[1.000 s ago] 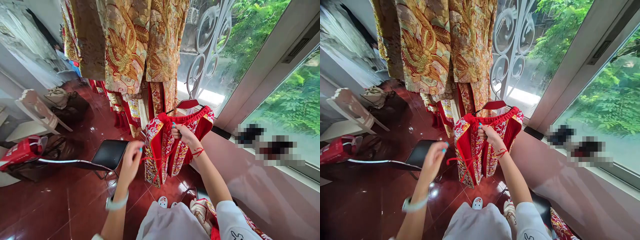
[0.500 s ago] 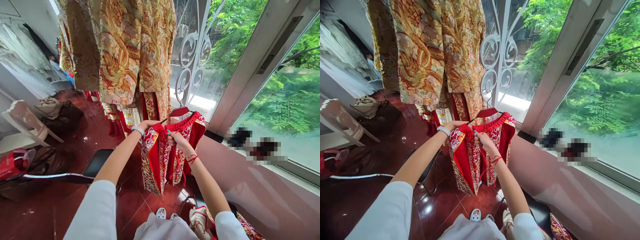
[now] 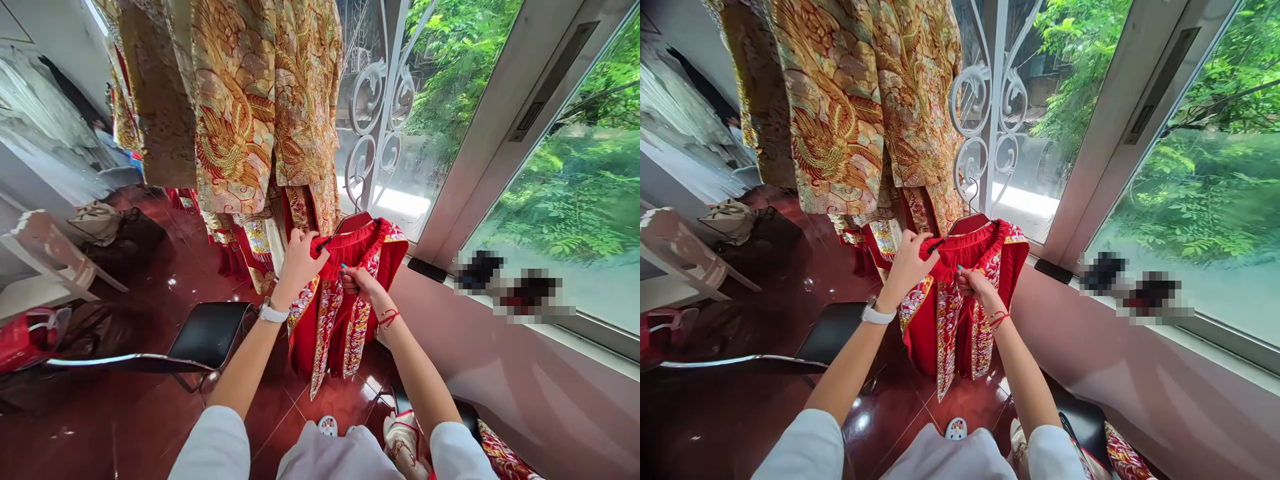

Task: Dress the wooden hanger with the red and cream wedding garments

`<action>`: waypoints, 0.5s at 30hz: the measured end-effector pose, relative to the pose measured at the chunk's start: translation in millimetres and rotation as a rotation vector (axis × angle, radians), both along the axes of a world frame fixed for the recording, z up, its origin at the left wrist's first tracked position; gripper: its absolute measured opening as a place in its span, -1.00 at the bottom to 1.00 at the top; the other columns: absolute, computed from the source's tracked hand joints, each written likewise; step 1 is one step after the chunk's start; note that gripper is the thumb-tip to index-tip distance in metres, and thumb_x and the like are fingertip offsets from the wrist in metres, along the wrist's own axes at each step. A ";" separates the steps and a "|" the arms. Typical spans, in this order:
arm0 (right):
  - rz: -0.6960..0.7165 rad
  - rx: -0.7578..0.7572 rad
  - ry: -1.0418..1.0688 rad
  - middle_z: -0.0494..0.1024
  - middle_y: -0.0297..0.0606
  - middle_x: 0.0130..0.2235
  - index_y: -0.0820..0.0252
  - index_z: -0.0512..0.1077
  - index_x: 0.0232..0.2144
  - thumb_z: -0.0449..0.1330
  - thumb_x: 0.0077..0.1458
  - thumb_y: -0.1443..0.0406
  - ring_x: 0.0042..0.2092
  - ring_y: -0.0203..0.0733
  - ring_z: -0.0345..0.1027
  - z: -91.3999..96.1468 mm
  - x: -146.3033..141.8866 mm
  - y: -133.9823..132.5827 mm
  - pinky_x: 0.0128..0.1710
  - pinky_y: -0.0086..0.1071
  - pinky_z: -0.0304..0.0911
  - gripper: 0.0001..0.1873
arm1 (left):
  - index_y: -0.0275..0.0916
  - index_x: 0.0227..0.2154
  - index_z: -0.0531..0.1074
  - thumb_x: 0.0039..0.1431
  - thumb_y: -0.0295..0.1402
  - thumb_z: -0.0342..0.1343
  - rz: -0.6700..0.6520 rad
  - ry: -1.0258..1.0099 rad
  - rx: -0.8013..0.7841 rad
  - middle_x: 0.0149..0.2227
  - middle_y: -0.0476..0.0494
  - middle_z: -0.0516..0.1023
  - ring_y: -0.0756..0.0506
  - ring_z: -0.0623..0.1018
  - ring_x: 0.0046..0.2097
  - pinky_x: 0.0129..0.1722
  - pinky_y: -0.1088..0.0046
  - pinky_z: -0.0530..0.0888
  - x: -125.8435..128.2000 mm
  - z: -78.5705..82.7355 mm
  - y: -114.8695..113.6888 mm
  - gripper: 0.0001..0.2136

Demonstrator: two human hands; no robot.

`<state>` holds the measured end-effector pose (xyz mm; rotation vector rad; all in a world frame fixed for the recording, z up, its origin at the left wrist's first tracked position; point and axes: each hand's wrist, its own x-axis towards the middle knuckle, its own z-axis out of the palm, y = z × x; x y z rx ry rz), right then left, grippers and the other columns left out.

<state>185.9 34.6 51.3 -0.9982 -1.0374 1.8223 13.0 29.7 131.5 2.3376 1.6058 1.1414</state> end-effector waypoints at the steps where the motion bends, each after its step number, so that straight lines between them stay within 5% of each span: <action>1: -0.002 -0.009 -0.002 -0.08 -0.57 -0.67 0.08 -0.05 -0.61 0.18 0.16 0.16 -0.63 -0.46 -0.35 -1.8 4.3 -1.3 -0.65 -0.50 -0.31 -0.50 | -0.27 0.07 0.44 0.22 -0.35 0.09 -0.076 0.016 -0.070 -0.09 -0.19 0.37 -0.17 0.52 -0.04 0.11 0.26 0.41 -8.1 -3.0 2.7 -0.64; 5: -0.005 -0.034 -0.006 -0.05 -0.57 -0.67 0.08 -0.04 -0.59 0.17 0.20 0.16 -0.62 -0.44 -0.33 -9.4 8.8 -7.4 -0.65 -0.51 -0.30 -0.52 | -0.24 0.11 0.42 0.27 -0.33 0.04 -0.317 0.056 -0.215 0.00 -0.16 0.45 -0.14 0.51 0.06 0.17 0.29 0.39 -29.0 -12.0 18.6 -0.64; 10: -0.022 -0.047 -0.024 -0.09 -0.58 -0.67 0.07 -0.05 -0.57 0.11 0.26 0.20 -0.63 -0.43 -0.35 2.0 17.4 -4.5 -0.65 -0.50 -0.31 -0.54 | -0.28 0.10 0.43 0.37 -0.30 -0.01 -0.104 0.095 -0.057 0.07 -0.35 0.56 -0.29 0.55 0.05 0.00 0.22 0.44 -16.5 -28.9 17.8 -0.67; 15: -0.075 0.037 -0.029 -0.13 -0.61 -0.65 0.08 0.04 -0.54 0.17 0.21 0.26 -0.63 -0.44 -0.36 46.0 48.3 9.1 -0.66 -0.51 -0.32 -0.61 | -0.24 -0.19 0.54 0.38 -0.04 -0.05 0.045 0.197 -0.004 -0.28 -0.29 0.64 -0.28 0.61 -0.22 -0.35 0.35 0.32 -10.1 -32.3 28.0 -0.60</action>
